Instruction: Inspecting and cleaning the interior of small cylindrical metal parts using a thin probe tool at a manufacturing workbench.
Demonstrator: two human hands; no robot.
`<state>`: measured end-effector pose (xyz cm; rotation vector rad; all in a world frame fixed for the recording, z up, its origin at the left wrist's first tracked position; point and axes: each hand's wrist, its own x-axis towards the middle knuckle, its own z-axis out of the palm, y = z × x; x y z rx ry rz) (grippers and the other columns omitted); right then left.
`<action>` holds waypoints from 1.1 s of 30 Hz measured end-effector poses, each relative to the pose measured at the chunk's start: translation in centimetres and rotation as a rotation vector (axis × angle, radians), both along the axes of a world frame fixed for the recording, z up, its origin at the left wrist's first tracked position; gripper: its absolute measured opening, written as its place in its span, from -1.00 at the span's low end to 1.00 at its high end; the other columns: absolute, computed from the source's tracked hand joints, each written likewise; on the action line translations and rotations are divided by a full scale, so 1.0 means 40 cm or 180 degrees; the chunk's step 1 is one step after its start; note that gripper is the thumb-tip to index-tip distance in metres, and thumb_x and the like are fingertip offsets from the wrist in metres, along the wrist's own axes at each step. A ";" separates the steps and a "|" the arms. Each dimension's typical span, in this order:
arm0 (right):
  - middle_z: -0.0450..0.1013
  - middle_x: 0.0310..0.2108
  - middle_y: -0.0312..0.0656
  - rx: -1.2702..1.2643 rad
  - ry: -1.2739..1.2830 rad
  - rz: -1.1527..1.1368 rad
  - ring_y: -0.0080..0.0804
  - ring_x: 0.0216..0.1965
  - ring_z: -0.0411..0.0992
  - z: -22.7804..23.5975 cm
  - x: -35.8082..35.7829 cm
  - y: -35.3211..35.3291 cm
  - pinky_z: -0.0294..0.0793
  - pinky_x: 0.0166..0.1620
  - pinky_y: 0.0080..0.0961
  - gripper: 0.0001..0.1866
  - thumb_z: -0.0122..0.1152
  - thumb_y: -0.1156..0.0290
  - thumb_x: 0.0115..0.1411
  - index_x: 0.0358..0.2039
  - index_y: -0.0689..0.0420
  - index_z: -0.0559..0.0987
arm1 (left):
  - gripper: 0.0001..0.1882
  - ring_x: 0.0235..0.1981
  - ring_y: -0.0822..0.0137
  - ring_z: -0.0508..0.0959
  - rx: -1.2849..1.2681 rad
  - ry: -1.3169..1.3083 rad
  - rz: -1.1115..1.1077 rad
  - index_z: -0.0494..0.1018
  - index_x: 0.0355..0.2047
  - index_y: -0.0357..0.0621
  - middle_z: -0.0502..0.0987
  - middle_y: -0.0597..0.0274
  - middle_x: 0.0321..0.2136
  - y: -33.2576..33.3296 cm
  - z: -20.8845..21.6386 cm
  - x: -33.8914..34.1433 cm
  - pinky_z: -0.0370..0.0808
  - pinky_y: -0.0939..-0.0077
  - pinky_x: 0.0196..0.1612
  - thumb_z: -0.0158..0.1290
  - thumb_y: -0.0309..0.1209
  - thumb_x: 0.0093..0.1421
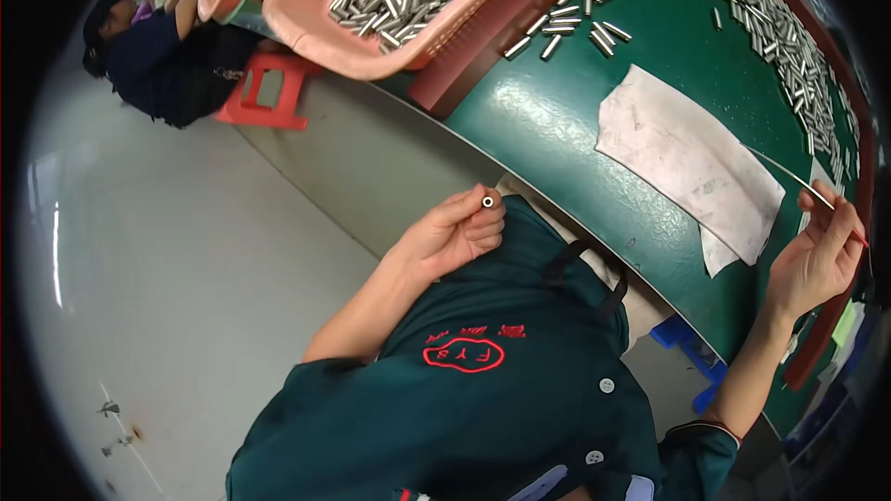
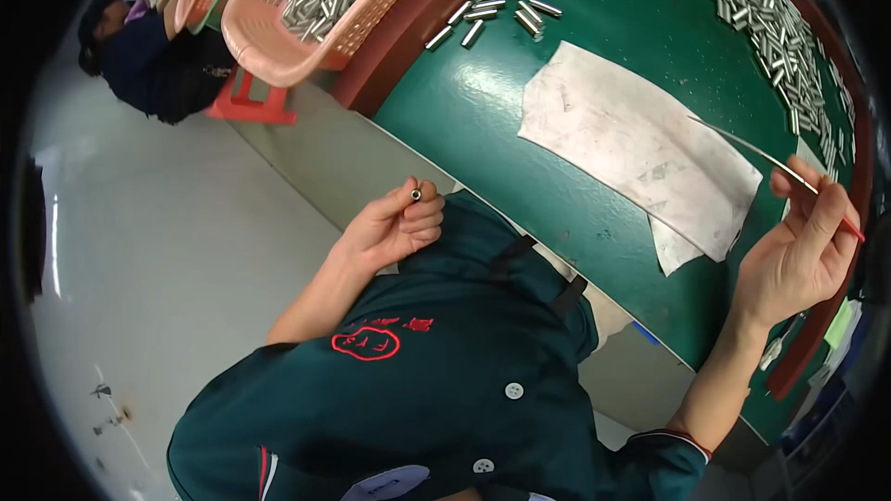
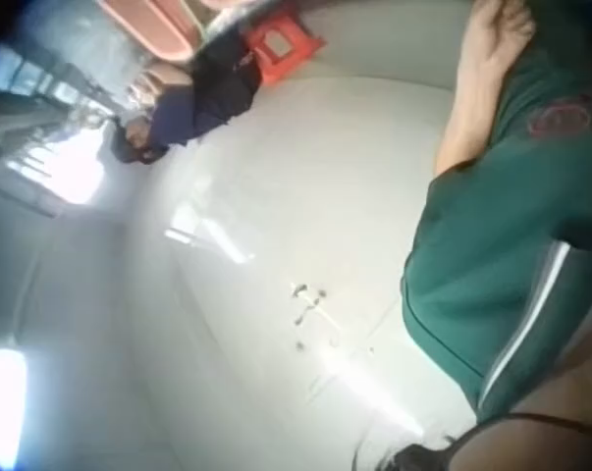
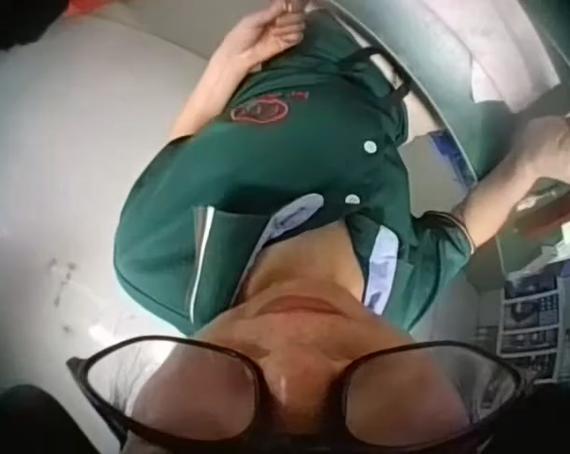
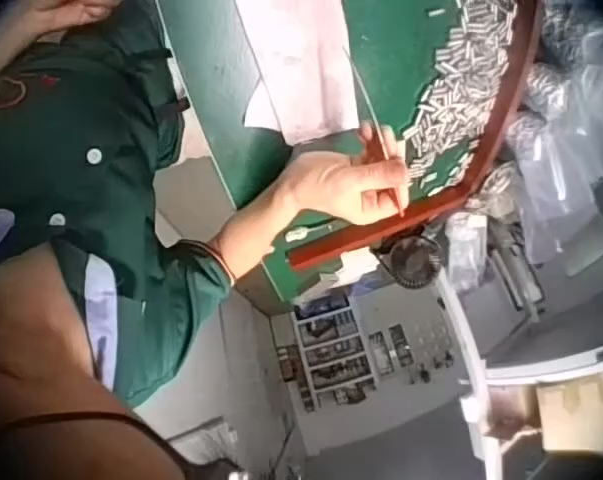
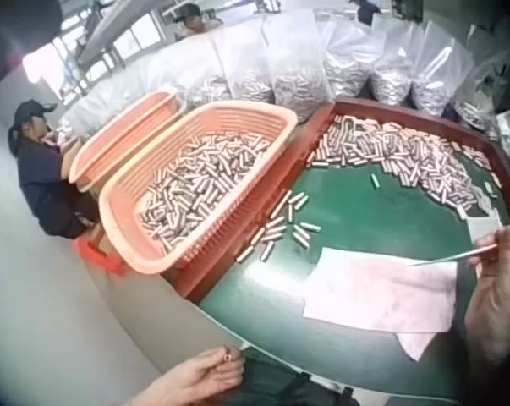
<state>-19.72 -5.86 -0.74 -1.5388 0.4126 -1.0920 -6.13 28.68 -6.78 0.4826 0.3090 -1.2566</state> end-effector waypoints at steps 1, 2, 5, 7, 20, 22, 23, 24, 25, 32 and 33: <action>0.45 -0.40 0.05 0.0008 0.0010 -0.0076 -0.38 -0.48 0.43 -0.005 0.007 0.002 0.41 -0.35 -0.59 -0.79 -0.09 0.39 0.21 -0.35 0.31 0.40 | -0.76 -0.66 0.60 0.09 -0.0026 0.0074 -0.0019 0.24 -0.48 -0.17 0.13 0.43 -0.64 0.006 -0.019 0.002 0.10 0.74 -0.54 -0.16 -0.27 0.22; 0.45 -0.41 0.05 0.0024 -0.0009 -0.0088 -0.38 -0.48 0.43 -0.008 0.012 0.003 0.41 -0.35 -0.59 -0.79 -0.08 0.39 0.21 -0.35 0.31 0.40 | -0.76 -0.65 0.60 0.09 -0.0027 0.0087 -0.0034 0.23 -0.49 -0.17 0.12 0.43 -0.64 0.011 -0.030 0.002 0.08 0.75 -0.55 -0.15 -0.27 0.22; 0.46 -0.42 0.03 0.0025 0.0024 -0.0075 -0.38 -0.49 0.43 -0.001 0.006 -0.011 0.41 -0.35 -0.60 -0.78 -0.08 0.39 0.21 -0.38 0.32 0.40 | -0.74 -0.65 0.60 0.08 -0.0089 0.0067 -0.0135 0.22 -0.50 -0.16 0.11 0.43 -0.64 0.008 -0.046 0.002 0.09 0.75 -0.55 -0.16 -0.25 0.22; 0.46 -0.42 0.03 0.0116 0.0001 -0.0175 -0.38 -0.50 0.43 0.002 0.004 -0.016 0.40 -0.36 -0.60 -0.78 -0.08 0.39 0.21 -0.39 0.33 0.39 | -0.74 -0.65 0.60 0.08 -0.0098 0.0024 -0.0182 0.23 -0.50 -0.16 0.11 0.43 -0.64 0.008 -0.056 0.003 0.09 0.74 -0.55 -0.16 -0.24 0.22; 0.45 -0.45 0.03 0.0162 0.0009 -0.0202 -0.37 -0.51 0.42 0.003 0.020 -0.006 0.39 -0.39 -0.59 -0.78 -0.06 0.39 0.20 -0.44 0.32 0.38 | -0.74 -0.65 0.59 0.09 -0.0043 -0.0211 -0.0337 0.27 -0.48 -0.16 0.13 0.44 -0.64 0.016 -0.085 0.003 0.11 0.74 -0.55 -0.17 -0.23 0.22; 0.45 -0.45 0.03 0.0157 0.0007 -0.0196 -0.37 -0.51 0.42 0.004 0.021 -0.007 0.39 -0.39 -0.59 -0.78 -0.06 0.39 0.20 -0.44 0.32 0.38 | -0.74 -0.65 0.60 0.09 -0.0009 -0.0195 -0.0327 0.26 -0.48 -0.15 0.13 0.44 -0.64 0.016 -0.083 0.004 0.11 0.74 -0.55 -0.17 -0.23 0.22; 0.45 -0.45 0.03 0.0157 0.0005 -0.0188 -0.38 -0.51 0.42 0.004 0.021 -0.007 0.39 -0.39 -0.59 -0.78 -0.06 0.39 0.20 -0.44 0.32 0.38 | -0.74 -0.65 0.60 0.09 0.0031 -0.0178 -0.0315 0.26 -0.48 -0.15 0.13 0.44 -0.64 0.016 -0.082 0.004 0.11 0.74 -0.54 -0.17 -0.23 0.22; 0.45 -0.45 0.03 0.0158 0.0004 -0.0184 -0.38 -0.51 0.42 0.003 0.022 -0.007 0.39 -0.39 -0.59 -0.78 -0.06 0.39 0.20 -0.44 0.32 0.38 | -0.74 -0.65 0.60 0.09 0.0032 -0.0179 -0.0311 0.26 -0.48 -0.15 0.13 0.44 -0.64 0.017 -0.082 0.004 0.11 0.74 -0.54 -0.17 -0.23 0.22; 0.45 -0.45 0.03 0.0143 0.0005 -0.0190 -0.38 -0.51 0.42 0.008 0.017 -0.009 0.39 -0.39 -0.59 -0.78 -0.06 0.39 0.20 -0.44 0.32 0.38 | -0.74 -0.65 0.60 0.09 0.0034 -0.0160 -0.0325 0.26 -0.48 -0.15 0.14 0.44 -0.64 0.013 -0.082 0.005 0.12 0.74 -0.54 -0.17 -0.23 0.22; 0.45 -0.44 0.04 0.0129 0.0013 -0.0169 -0.39 -0.51 0.41 0.005 0.013 -0.011 0.39 -0.39 -0.60 -0.78 -0.06 0.39 0.20 -0.43 0.33 0.39 | -0.75 -0.64 0.60 0.10 0.0031 -0.0166 -0.0302 0.29 -0.46 -0.16 0.15 0.44 -0.63 0.016 -0.090 0.000 0.12 0.75 -0.54 -0.15 -0.24 0.22; 0.45 -0.44 0.04 0.0124 0.0018 -0.0169 -0.39 -0.51 0.41 0.005 0.010 -0.010 0.39 -0.39 -0.60 -0.78 -0.06 0.39 0.20 -0.43 0.33 0.39 | -0.75 -0.64 0.60 0.10 0.0026 -0.0161 -0.0302 0.29 -0.46 -0.16 0.15 0.44 -0.63 0.016 -0.091 -0.002 0.12 0.75 -0.54 -0.15 -0.24 0.22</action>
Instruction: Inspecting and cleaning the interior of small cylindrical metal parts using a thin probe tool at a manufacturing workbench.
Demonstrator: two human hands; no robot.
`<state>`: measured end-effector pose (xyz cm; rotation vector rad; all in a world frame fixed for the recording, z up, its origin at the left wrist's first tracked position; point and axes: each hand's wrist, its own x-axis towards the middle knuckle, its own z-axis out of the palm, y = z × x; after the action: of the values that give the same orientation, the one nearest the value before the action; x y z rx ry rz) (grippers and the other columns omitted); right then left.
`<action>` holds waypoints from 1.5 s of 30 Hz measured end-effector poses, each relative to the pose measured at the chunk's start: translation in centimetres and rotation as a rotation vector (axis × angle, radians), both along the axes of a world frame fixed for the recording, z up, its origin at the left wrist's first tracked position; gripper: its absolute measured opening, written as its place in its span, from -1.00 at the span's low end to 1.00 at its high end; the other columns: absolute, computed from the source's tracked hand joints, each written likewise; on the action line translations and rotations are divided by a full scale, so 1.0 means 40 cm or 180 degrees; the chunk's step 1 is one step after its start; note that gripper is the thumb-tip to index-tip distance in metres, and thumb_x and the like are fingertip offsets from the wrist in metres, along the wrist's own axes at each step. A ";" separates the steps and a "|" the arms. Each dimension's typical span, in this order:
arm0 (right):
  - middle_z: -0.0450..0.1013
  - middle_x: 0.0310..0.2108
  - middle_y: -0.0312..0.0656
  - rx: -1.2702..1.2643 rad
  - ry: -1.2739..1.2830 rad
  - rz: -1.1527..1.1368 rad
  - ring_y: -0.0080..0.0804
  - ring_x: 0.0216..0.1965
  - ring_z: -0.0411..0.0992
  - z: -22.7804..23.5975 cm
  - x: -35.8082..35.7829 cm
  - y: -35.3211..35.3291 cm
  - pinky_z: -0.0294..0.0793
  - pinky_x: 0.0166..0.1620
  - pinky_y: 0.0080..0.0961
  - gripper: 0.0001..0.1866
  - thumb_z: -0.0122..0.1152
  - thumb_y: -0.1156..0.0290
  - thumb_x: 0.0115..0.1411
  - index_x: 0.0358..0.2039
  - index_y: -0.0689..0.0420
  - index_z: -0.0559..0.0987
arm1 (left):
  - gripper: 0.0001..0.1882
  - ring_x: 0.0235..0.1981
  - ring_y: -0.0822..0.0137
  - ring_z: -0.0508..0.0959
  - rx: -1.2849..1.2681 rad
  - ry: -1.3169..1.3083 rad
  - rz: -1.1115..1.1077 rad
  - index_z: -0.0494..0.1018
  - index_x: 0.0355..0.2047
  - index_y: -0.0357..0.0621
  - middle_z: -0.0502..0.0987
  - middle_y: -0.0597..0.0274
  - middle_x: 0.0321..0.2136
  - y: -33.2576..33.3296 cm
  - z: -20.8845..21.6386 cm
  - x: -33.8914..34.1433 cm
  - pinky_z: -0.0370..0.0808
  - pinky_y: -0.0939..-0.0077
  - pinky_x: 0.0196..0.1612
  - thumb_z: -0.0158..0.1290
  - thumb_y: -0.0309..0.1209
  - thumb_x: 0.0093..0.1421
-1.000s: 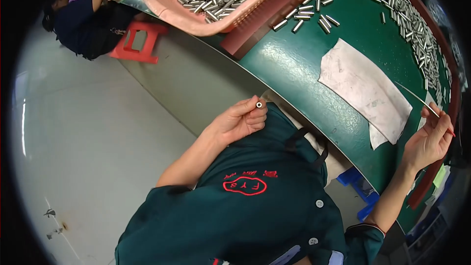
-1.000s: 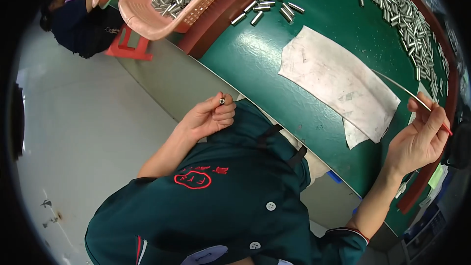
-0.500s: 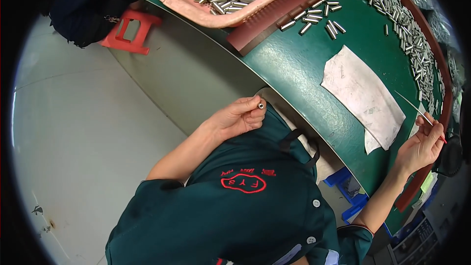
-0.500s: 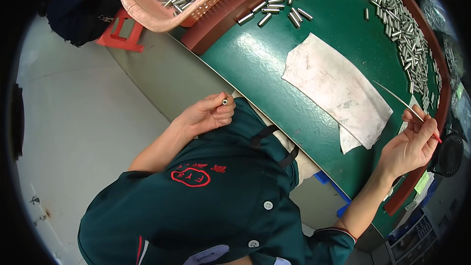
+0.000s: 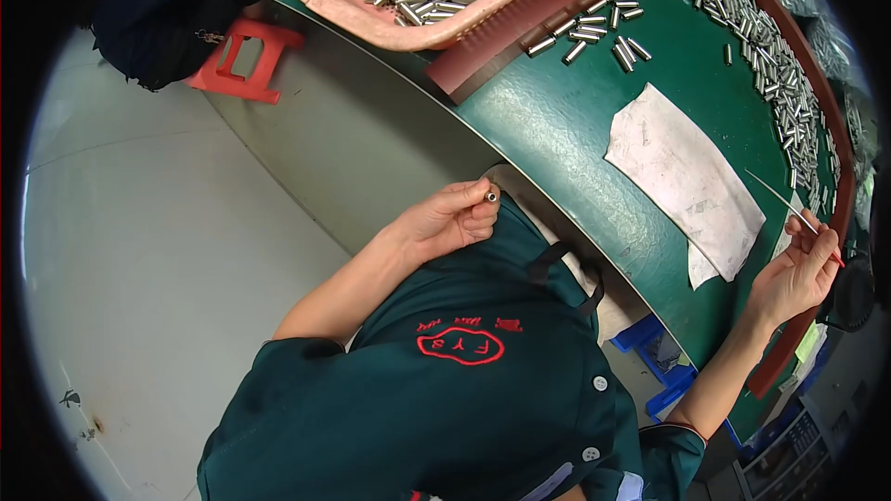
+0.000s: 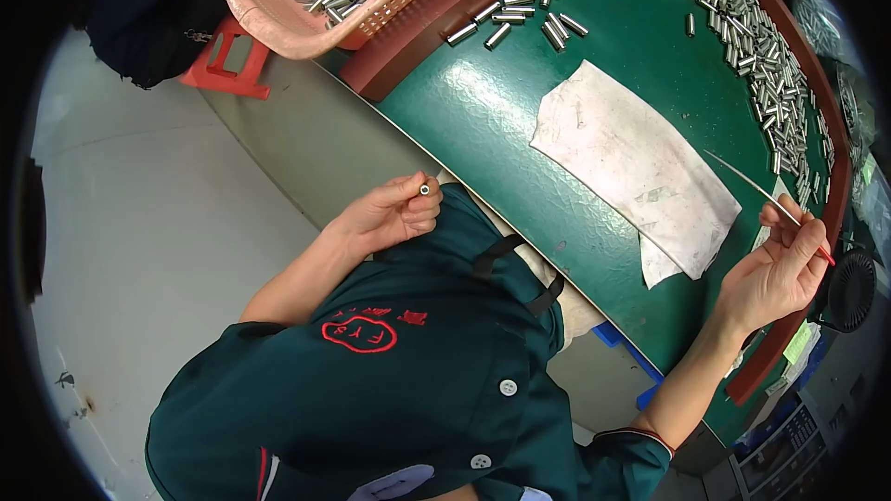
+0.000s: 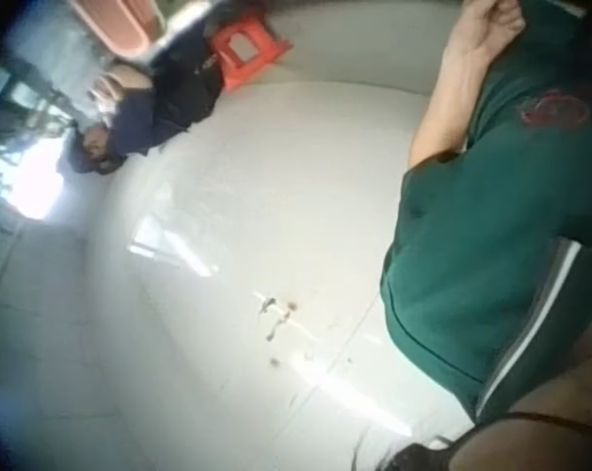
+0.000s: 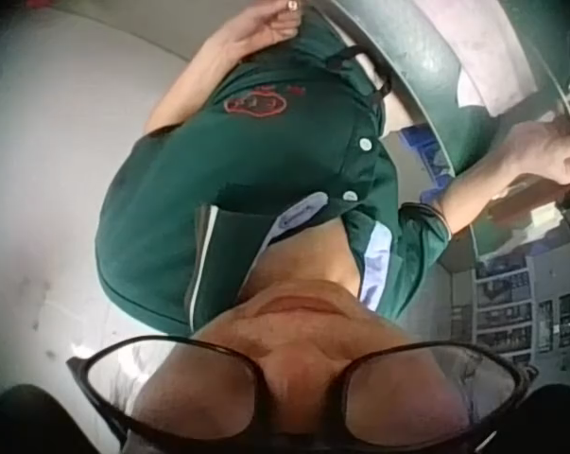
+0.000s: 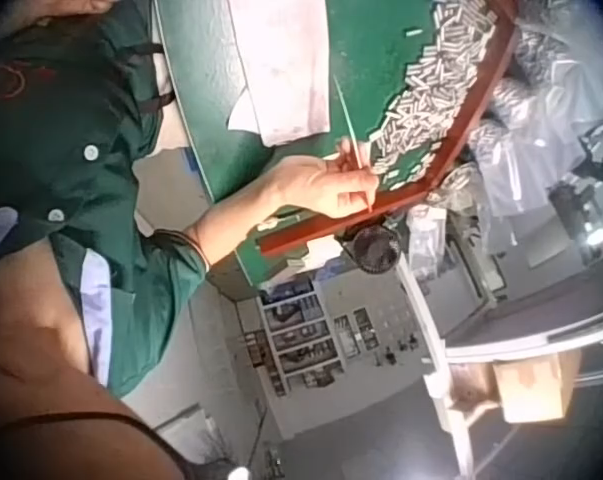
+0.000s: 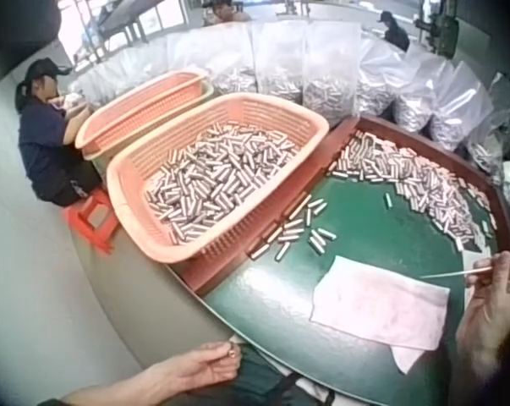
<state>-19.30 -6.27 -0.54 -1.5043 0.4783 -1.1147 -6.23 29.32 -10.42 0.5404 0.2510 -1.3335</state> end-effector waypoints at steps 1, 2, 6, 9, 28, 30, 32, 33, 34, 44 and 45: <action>0.45 -0.44 0.04 0.0002 0.0003 -0.0008 -0.40 -0.51 0.41 0.001 -0.001 0.000 0.39 -0.39 -0.61 -0.77 -0.06 0.39 0.20 -0.43 0.33 0.39 | -0.76 -0.64 0.60 0.10 0.0032 -0.0011 0.0024 0.29 -0.46 -0.16 0.16 0.44 -0.64 0.000 0.000 0.000 0.12 0.75 -0.54 -0.14 -0.25 0.21; 0.45 -0.44 0.03 0.0008 0.0009 -0.0011 -0.40 -0.51 0.41 0.000 -0.001 0.000 0.40 -0.39 -0.61 -0.77 -0.06 0.39 0.20 -0.43 0.34 0.39 | -0.77 -0.64 0.60 0.10 0.0067 -0.0021 0.0052 0.30 -0.45 -0.16 0.17 0.44 -0.64 0.000 -0.001 -0.002 0.12 0.74 -0.54 -0.14 -0.25 0.21; 0.45 -0.44 0.03 0.0014 0.0048 0.0016 -0.41 -0.52 0.41 -0.016 0.012 0.004 0.40 -0.39 -0.61 -0.77 -0.06 0.39 0.20 -0.44 0.34 0.40 | -0.78 -0.65 0.60 0.10 0.0396 -0.0110 0.0184 0.32 -0.46 -0.16 0.18 0.44 -0.65 0.008 0.000 -0.004 0.12 0.73 -0.54 -0.12 -0.27 0.20; 0.45 -0.44 0.03 -0.0059 0.0015 -0.0028 -0.41 -0.52 0.41 0.013 -0.002 0.000 0.40 -0.39 -0.61 -0.77 -0.06 0.39 0.20 -0.44 0.34 0.40 | -0.80 -0.65 0.60 0.09 0.0417 -0.0182 0.0207 0.33 -0.45 -0.16 0.17 0.44 -0.66 -0.005 0.015 0.000 0.11 0.73 -0.54 -0.11 -0.28 0.20; 0.46 -0.55 -0.13 0.0504 -0.0343 -0.0694 -0.56 -0.62 0.39 0.033 -0.001 -0.064 0.35 -0.51 -0.70 -0.82 0.02 0.34 0.16 -0.44 0.21 0.38 | -0.89 -0.41 0.36 0.52 -0.1114 -0.1905 -0.0994 0.30 -0.39 -0.19 0.48 -0.03 -0.33 -0.547 0.339 0.065 0.46 0.59 -0.33 -0.03 -0.44 0.13; 0.45 -0.56 -0.15 0.0552 -0.0390 -0.0717 -0.56 -0.63 0.40 0.035 -0.009 -0.077 0.34 -0.53 -0.73 -0.82 0.02 0.35 0.16 -0.45 0.21 0.38 | -0.87 -0.40 0.40 0.51 -0.0875 -0.2267 -0.1030 0.31 -0.36 -0.19 0.48 0.05 -0.36 -0.615 0.352 0.064 0.46 0.62 -0.33 -0.03 -0.41 0.14; 0.45 -0.56 -0.16 0.0576 -0.0442 -0.0779 -0.57 -0.63 0.40 0.034 -0.016 -0.083 0.34 -0.53 -0.74 -0.82 0.02 0.35 0.16 -0.45 0.21 0.38 | -0.85 -0.46 0.49 0.47 -0.0849 -0.2142 -0.0929 0.33 -0.33 -0.19 0.45 0.16 -0.43 -0.671 0.330 0.083 0.43 0.68 -0.38 -0.04 -0.37 0.16; 0.45 -0.56 -0.16 0.0577 -0.0412 -0.0759 -0.58 -0.63 0.39 0.034 -0.019 -0.086 0.34 -0.53 -0.74 -0.82 0.02 0.36 0.16 -0.45 0.21 0.38 | -0.82 -0.52 0.53 0.41 -0.0728 -0.1799 -0.0780 0.32 -0.30 -0.18 0.41 0.25 -0.50 -0.689 0.322 0.088 0.40 0.70 -0.41 -0.06 -0.34 0.17; 0.45 -0.57 -0.17 0.0609 -0.0357 -0.0789 -0.59 -0.63 0.39 0.030 -0.018 -0.087 0.33 -0.53 -0.75 -0.83 0.03 0.36 0.16 -0.45 0.21 0.37 | -0.80 -0.56 0.54 0.36 -0.0680 -0.1460 -0.0678 0.31 -0.28 -0.18 0.39 0.29 -0.52 -0.703 0.310 0.099 0.36 0.71 -0.45 -0.07 -0.33 0.18; 0.44 -0.56 -0.19 0.0846 -0.0059 -0.0440 -0.60 -0.62 0.37 0.025 -0.008 -0.054 0.33 -0.50 -0.74 -0.83 -0.02 0.36 0.18 -0.44 0.20 0.37 | -0.60 -0.50 0.48 0.28 -0.0479 -0.1486 -0.0507 0.20 -0.01 -0.18 0.30 0.29 -0.49 -0.700 0.256 0.157 0.29 0.64 -0.37 -0.05 -0.38 0.14; 0.44 -0.57 -0.18 0.0848 -0.0118 -0.0456 -0.61 -0.62 0.37 0.025 -0.007 -0.056 0.32 -0.52 -0.75 -0.84 0.00 0.37 0.17 -0.44 0.20 0.37 | -0.59 -0.50 0.48 0.28 -0.0447 -0.1536 -0.0523 0.19 0.00 -0.20 0.30 0.29 -0.48 -0.701 0.258 0.155 0.29 0.64 -0.37 -0.05 -0.39 0.14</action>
<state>-19.59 -8.52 0.45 -1.2303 0.6895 -1.1382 -0.01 1.30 -0.10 0.7558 -0.2867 -1.3238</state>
